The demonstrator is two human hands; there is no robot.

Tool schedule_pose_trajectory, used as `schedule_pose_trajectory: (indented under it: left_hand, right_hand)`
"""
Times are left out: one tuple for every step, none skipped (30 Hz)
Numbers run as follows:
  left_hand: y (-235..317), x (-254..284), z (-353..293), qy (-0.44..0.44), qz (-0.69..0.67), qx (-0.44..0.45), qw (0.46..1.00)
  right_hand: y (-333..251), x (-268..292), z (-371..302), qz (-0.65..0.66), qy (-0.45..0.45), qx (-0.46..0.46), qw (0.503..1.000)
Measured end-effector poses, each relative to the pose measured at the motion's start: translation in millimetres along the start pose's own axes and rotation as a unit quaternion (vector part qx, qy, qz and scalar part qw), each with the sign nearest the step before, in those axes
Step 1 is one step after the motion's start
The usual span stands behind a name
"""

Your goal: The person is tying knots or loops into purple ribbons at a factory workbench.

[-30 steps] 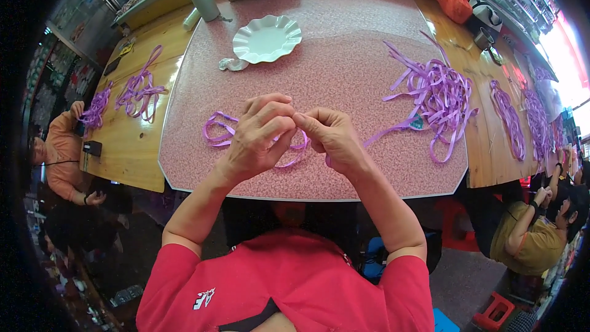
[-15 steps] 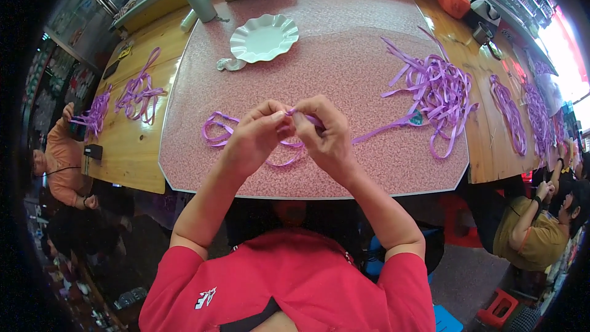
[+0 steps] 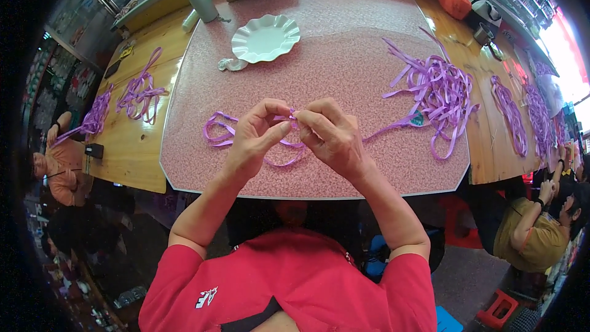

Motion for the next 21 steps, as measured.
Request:
schedule_pose_trajectory:
  left_hand:
    - [-0.2, 0.0, 0.1, 0.000, 0.002, -0.001, 1.000]
    - [-1.9, 0.7, 0.5, 0.006, 0.014, -0.001, 1.000]
    - [-4.2, 2.5, 1.4, 0.013, 0.024, 0.000, 1.000]
    - [-6.7, 3.0, 2.6, 0.013, 0.024, 0.000, 1.000]
    - [-8.9, 3.0, 3.9, 0.024, 0.022, -0.017, 0.999]
    - [-10.6, 2.6, 5.4, 0.035, 0.019, -0.034, 0.999]
    - [-11.8, 1.6, 6.3, 0.034, 0.019, -0.035, 0.999]
    - [-12.6, 0.8, 6.8, 0.044, 0.015, -0.038, 0.998]
    - [-14.1, 0.4, 6.7, 0.054, 0.011, -0.040, 0.998]
    - [-16.2, 0.1, 7.5, 0.053, 0.011, -0.041, 0.998]
    - [-19.2, 0.4, 8.7, 0.061, 0.006, -0.034, 0.998]
    - [-22.4, 0.6, 9.8, 0.068, 0.001, -0.026, 0.997]
    - [-25.9, 0.5, 12.0, 0.067, 0.002, -0.027, 0.997]
    - [-27.5, 0.3, 14.6, 0.068, 0.054, -0.074, 0.993]
    - [-26.0, -1.5, 15.9, 0.069, 0.105, -0.120, 0.985]
    - [-25.2, -1.5, 16.3, 0.069, 0.105, -0.119, 0.985]
    - [-22.8, -2.0, 15.9, 0.065, 0.138, -0.139, 0.979]
    - [-20.3, -2.9, 15.8, 0.060, 0.170, -0.158, 0.971]
    - [-20.0, -2.7, 15.7, 0.059, 0.170, -0.158, 0.971]
    - [-19.5, -2.6, 15.4, 0.059, 0.191, -0.166, 0.966]
    - [-18.8, -2.0, 14.8, 0.059, 0.212, -0.174, 0.960]
  right_hand:
    - [-1.6, 0.3, 0.2, 0.000, 0.002, 0.001, 1.000]
    - [-3.3, 0.2, 0.8, 0.004, 0.003, -0.006, 1.000]
    - [-3.7, -0.9, 1.7, 0.009, 0.003, -0.014, 1.000]
    - [-3.5, -1.5, 2.6, 0.008, 0.003, -0.014, 1.000]
    - [-3.1, -1.9, 3.7, 0.010, 0.004, -0.017, 1.000]
    - [-2.3, -2.3, 4.6, 0.013, 0.006, -0.019, 1.000]
    - [-2.0, -3.0, 5.3, 0.012, 0.006, -0.018, 1.000]
    - [-1.5, -3.5, 5.7, 0.023, 0.014, -0.032, 0.999]
    - [-2.2, -4.1, 5.0, 0.034, 0.021, -0.047, 0.998]
    - [-4.7, -3.9, 4.4, 0.034, 0.022, -0.047, 0.998]
    - [-5.7, -3.6, 3.1, 0.067, 0.024, -0.105, 0.992]
    - [-5.7, -3.9, 2.0, 0.099, 0.026, -0.163, 0.981]
    - [-6.1, -4.6, 2.0, 0.098, 0.027, -0.163, 0.981]
    - [-5.6, -5.4, 1.4, 0.100, 0.041, -0.182, 0.977]
    - [-4.9, -5.2, 0.0, 0.103, 0.055, -0.202, 0.972]
    - [-5.3, -3.3, 0.5, 0.102, 0.055, -0.203, 0.972]
    - [-4.8, -1.2, 1.3, 0.123, 0.039, -0.238, 0.963]
    - [-3.9, 0.0, 1.3, 0.143, 0.024, -0.272, 0.951]
    - [-3.2, 0.0, 0.2, 0.142, 0.025, -0.273, 0.951]
    - [-1.9, -1.0, -1.9, 0.162, 0.026, -0.285, 0.944]
    - [-1.3, -2.0, -3.0, 0.182, 0.027, -0.297, 0.937]
Point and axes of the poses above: each hand's wrist, its own z-axis towards the middle knuckle, its own x-axis out of the back of the hand, y = z × x, the point moved 2 cm from there along z, towards the middle knuckle, and after that the axes turned 8 degrees about x, right-handed, at the moved point
